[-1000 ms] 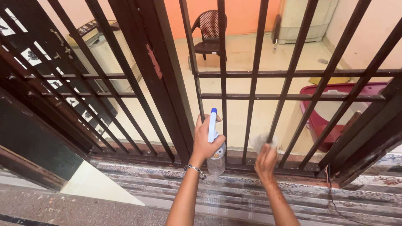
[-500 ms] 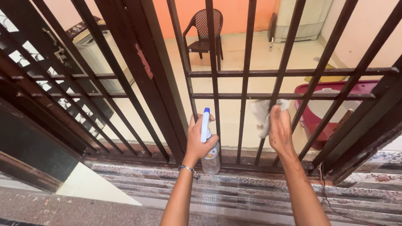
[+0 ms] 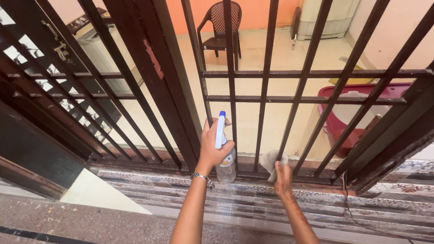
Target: The person cleans a metal security gate by spraying a cleaning solution from a bottle and wiping the bars with a cloth. The person systematically wipes the vertical and horizontal bars of the gate.
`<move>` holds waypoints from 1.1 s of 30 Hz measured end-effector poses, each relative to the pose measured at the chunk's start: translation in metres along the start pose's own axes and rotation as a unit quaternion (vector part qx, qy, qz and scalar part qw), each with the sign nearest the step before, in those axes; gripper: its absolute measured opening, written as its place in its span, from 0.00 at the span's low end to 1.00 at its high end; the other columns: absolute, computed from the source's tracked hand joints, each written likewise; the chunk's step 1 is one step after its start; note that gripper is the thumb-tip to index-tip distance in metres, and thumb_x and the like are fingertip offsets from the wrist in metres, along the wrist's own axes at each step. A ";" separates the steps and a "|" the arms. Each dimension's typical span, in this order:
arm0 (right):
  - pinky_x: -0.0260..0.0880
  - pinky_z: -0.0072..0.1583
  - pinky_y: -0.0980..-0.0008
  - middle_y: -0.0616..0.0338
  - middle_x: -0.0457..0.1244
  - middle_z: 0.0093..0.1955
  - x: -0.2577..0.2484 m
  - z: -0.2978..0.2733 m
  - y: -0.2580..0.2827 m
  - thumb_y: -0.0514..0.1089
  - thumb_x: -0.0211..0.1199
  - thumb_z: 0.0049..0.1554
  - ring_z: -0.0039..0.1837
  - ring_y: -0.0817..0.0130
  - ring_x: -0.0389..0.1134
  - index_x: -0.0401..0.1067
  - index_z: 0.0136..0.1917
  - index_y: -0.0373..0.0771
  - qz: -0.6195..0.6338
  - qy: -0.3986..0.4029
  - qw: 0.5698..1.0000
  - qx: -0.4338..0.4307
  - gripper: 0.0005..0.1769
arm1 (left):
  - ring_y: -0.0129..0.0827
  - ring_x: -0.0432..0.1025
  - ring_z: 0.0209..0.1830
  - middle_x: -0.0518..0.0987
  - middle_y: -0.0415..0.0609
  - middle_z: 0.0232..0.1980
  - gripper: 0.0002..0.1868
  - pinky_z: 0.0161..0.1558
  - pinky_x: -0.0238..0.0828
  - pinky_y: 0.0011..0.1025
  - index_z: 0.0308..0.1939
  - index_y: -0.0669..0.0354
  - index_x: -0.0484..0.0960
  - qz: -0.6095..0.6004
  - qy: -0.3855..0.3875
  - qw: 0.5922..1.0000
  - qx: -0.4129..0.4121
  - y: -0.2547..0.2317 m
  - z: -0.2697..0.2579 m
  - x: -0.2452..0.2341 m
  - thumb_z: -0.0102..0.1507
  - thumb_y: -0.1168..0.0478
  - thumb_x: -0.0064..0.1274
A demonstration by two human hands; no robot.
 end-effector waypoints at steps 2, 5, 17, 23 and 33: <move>0.61 0.48 0.61 0.56 0.61 0.48 0.003 0.009 0.059 0.63 0.46 0.67 0.47 0.64 0.61 0.63 0.62 0.26 0.016 0.023 0.996 -0.090 0.34 | 0.47 0.70 0.43 0.70 0.54 0.46 0.24 0.47 0.70 0.38 0.49 0.60 0.77 -0.005 -0.010 0.999 0.035 -0.005 -0.002 -0.005 0.48 0.63 0.56; 0.64 0.57 0.61 0.55 0.59 0.49 -0.003 0.044 0.126 0.60 0.46 0.72 0.52 0.63 0.62 0.69 0.58 0.31 -0.106 0.021 0.987 -0.122 0.28 | 0.46 0.70 0.40 0.70 0.54 0.46 0.23 0.45 0.70 0.37 0.48 0.60 0.78 -0.012 -0.007 1.000 0.017 -0.003 0.002 -0.002 0.47 0.63 0.55; 0.56 0.35 0.62 0.49 0.57 0.37 0.031 0.019 0.097 0.36 0.47 0.72 0.35 0.62 0.58 0.68 0.61 0.31 -0.391 -0.164 0.851 -0.309 0.10 | 0.38 0.67 0.30 0.69 0.50 0.41 0.23 0.37 0.68 0.34 0.47 0.59 0.78 -0.014 0.004 1.000 -0.027 0.003 0.001 0.003 0.46 0.64 0.55; 0.61 0.34 0.64 0.50 0.62 0.40 0.021 -0.018 0.047 0.47 0.46 0.69 0.34 0.66 0.62 0.62 0.60 0.26 -0.092 -0.047 0.990 -0.099 0.19 | 0.39 0.69 0.32 0.70 0.51 0.42 0.23 0.38 0.69 0.33 0.47 0.60 0.79 -0.013 -0.002 1.000 -0.008 -0.001 0.001 0.002 0.46 0.64 0.55; 0.62 0.31 0.68 0.60 0.58 0.34 0.015 0.067 0.240 0.54 0.42 0.72 0.31 0.70 0.60 0.62 0.58 0.28 -0.037 -0.020 0.982 -0.185 0.24 | 0.44 0.69 0.36 0.71 0.53 0.44 0.24 0.41 0.69 0.36 0.48 0.60 0.78 0.001 -0.002 1.000 -0.002 0.005 0.000 0.003 0.47 0.63 0.56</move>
Point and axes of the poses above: each hand's wrist, its own z-axis towards the middle knuckle, its own x-axis out of the palm, y = z × x, the point moved 9 cm from there along z, towards the middle knuckle
